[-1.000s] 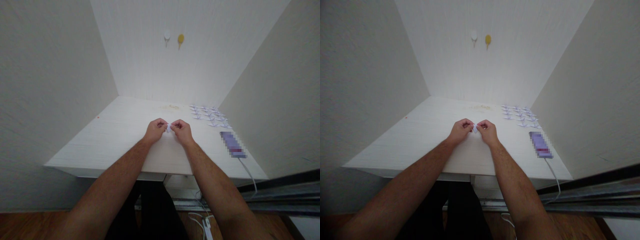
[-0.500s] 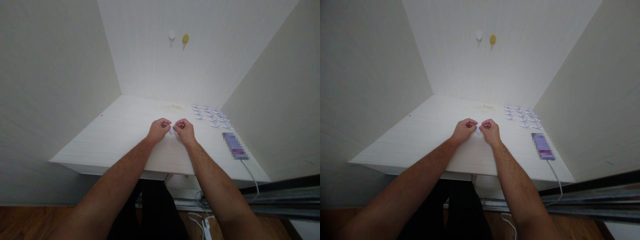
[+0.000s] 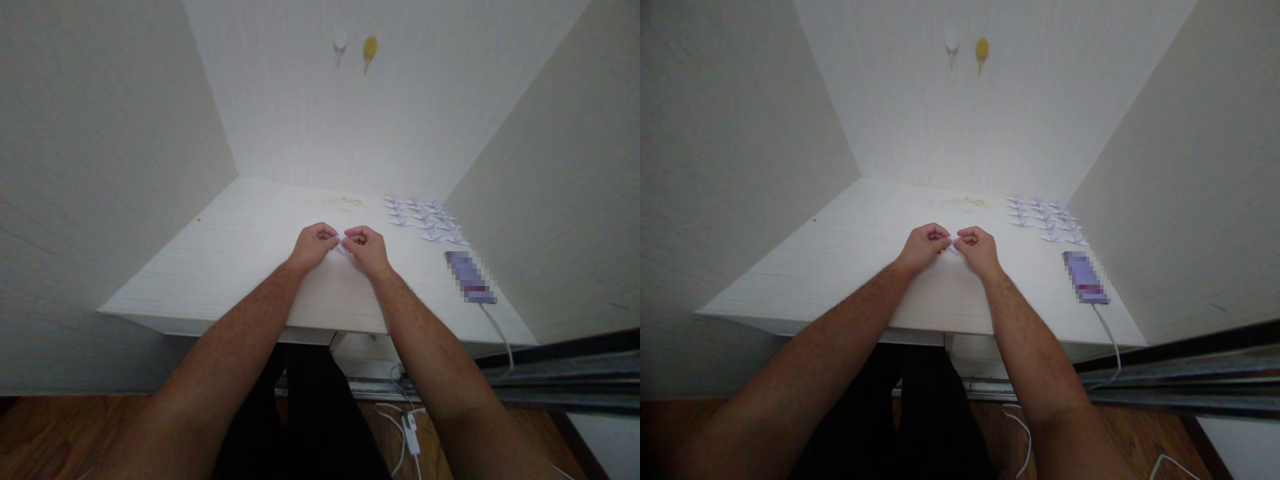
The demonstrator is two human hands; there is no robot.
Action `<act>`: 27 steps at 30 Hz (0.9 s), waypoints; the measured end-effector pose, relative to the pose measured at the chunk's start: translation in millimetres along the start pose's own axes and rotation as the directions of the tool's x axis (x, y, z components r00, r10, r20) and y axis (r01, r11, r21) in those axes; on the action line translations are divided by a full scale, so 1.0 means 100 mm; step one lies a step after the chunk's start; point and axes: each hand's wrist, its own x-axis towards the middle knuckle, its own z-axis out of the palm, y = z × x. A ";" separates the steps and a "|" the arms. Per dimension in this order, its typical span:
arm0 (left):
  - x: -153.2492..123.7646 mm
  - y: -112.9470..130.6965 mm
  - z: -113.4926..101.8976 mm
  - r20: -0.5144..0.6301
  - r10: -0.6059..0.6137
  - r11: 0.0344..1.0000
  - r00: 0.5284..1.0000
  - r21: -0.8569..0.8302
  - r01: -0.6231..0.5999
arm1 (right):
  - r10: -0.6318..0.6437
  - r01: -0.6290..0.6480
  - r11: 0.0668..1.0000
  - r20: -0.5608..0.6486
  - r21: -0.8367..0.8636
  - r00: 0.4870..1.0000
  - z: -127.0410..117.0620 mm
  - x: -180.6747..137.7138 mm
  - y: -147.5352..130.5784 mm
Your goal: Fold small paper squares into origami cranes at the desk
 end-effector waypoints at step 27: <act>0.02 0.03 0.00 -0.141 -0.054 0.997 0.989 -0.057 0.046 | -0.001 0.011 0.988 0.060 -0.157 0.998 0.01 -0.04 -0.02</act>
